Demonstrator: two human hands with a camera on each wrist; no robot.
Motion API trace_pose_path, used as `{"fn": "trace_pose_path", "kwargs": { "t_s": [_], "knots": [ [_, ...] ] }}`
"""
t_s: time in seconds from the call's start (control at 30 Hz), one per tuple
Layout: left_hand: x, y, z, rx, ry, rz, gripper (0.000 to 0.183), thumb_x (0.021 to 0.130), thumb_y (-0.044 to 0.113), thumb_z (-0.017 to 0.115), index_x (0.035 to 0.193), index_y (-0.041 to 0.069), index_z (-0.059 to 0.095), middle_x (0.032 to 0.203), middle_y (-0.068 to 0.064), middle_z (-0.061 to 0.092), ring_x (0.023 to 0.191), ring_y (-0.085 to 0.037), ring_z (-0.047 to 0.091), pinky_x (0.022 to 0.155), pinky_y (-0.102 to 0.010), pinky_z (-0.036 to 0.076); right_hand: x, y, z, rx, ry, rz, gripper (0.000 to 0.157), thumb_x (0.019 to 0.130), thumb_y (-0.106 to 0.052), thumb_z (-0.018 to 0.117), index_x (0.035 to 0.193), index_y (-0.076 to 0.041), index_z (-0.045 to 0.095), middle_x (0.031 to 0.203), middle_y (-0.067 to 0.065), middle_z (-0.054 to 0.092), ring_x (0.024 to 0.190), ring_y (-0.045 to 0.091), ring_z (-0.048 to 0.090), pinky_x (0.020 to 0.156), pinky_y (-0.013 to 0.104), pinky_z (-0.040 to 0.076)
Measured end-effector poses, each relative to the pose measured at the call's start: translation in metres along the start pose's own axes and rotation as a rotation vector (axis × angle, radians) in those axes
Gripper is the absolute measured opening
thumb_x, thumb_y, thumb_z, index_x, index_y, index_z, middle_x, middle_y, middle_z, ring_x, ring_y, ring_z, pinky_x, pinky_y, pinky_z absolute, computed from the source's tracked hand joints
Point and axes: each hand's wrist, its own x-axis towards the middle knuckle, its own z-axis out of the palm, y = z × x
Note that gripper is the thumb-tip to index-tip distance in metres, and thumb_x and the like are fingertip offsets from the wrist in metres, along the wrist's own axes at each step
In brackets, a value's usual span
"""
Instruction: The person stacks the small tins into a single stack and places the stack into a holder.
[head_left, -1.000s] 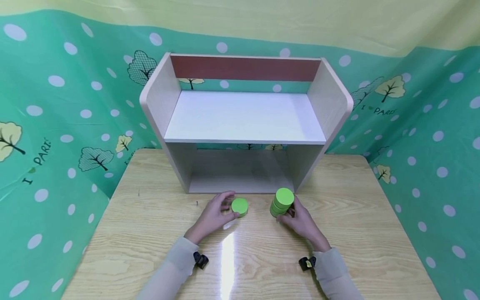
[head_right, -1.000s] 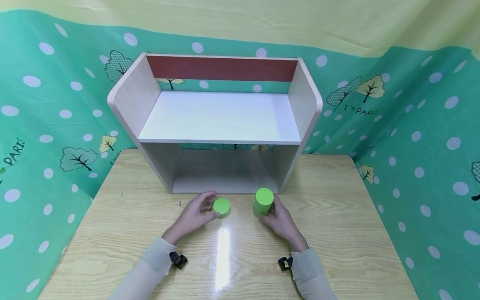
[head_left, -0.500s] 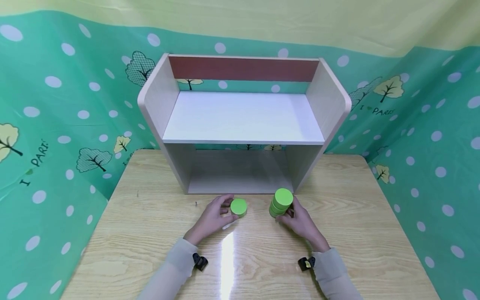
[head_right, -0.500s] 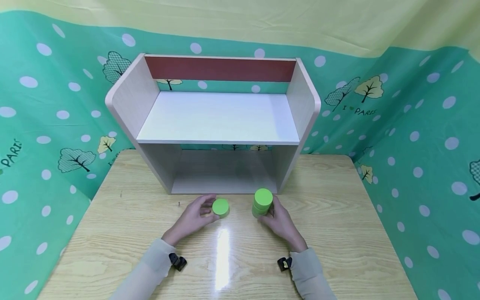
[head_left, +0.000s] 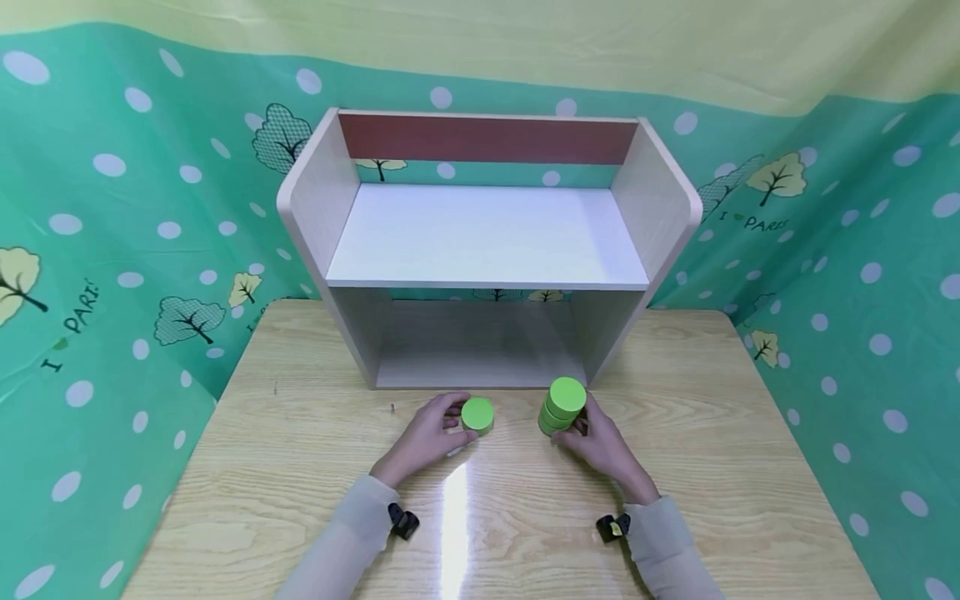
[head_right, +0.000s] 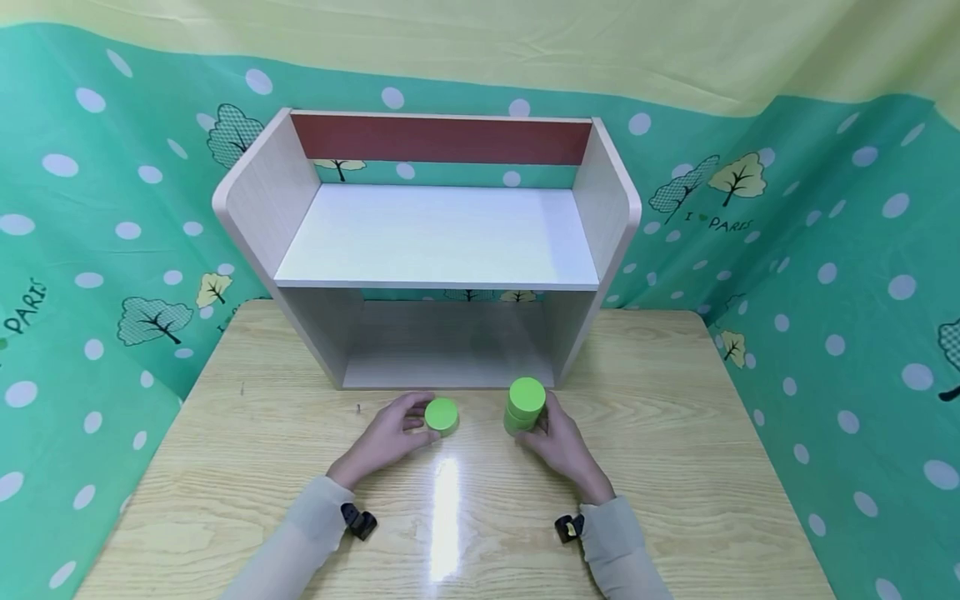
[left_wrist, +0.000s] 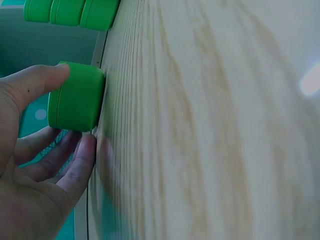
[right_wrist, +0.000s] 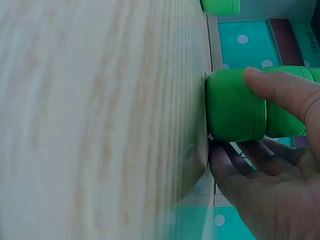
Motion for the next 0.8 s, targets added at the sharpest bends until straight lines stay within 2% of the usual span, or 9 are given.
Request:
{"fn": "trace_pose_path", "kwargs": {
  "t_s": [0.2, 0.4, 0.8],
  "knots": [
    [0.0009, -0.0014, 0.0002, 0.019, -0.002, -0.008, 0.065, 0.083, 0.012, 0.083, 0.138, -0.002, 0.052, 0.127, -0.013, 0.058, 0.112, -0.024, 0.060, 0.093, -0.026, 0.054, 0.0000, 0.0005, 0.0011, 0.002, 0.006, -0.005, 0.067, 0.085, 0.007, 0.075, 0.141, 0.003, 0.039, 0.132, 0.026, 0.052, 0.129, 0.045, 0.047, 0.108, 0.058, 0.041],
    [0.0018, -0.0018, 0.0008, 0.020, -0.001, -0.001, 0.063, 0.083, 0.012, 0.082, 0.137, -0.002, 0.053, 0.126, -0.012, 0.059, 0.112, -0.025, 0.061, 0.093, -0.027, 0.055, -0.0004, -0.0006, -0.0001, 0.008, -0.002, 0.010, 0.066, 0.085, 0.001, 0.078, 0.140, -0.003, 0.041, 0.133, 0.021, 0.053, 0.131, 0.038, 0.048, 0.109, 0.052, 0.041],
    [0.0020, -0.0005, 0.0001, 0.036, -0.015, -0.001, 0.064, 0.085, 0.017, 0.082, 0.138, -0.002, 0.052, 0.125, -0.011, 0.060, 0.110, -0.023, 0.061, 0.093, -0.030, 0.055, 0.0007, 0.0003, -0.0018, 0.033, -0.011, 0.001, 0.065, 0.084, 0.000, 0.079, 0.137, -0.007, 0.043, 0.130, 0.018, 0.055, 0.128, 0.036, 0.050, 0.108, 0.051, 0.043]
  ]
}}
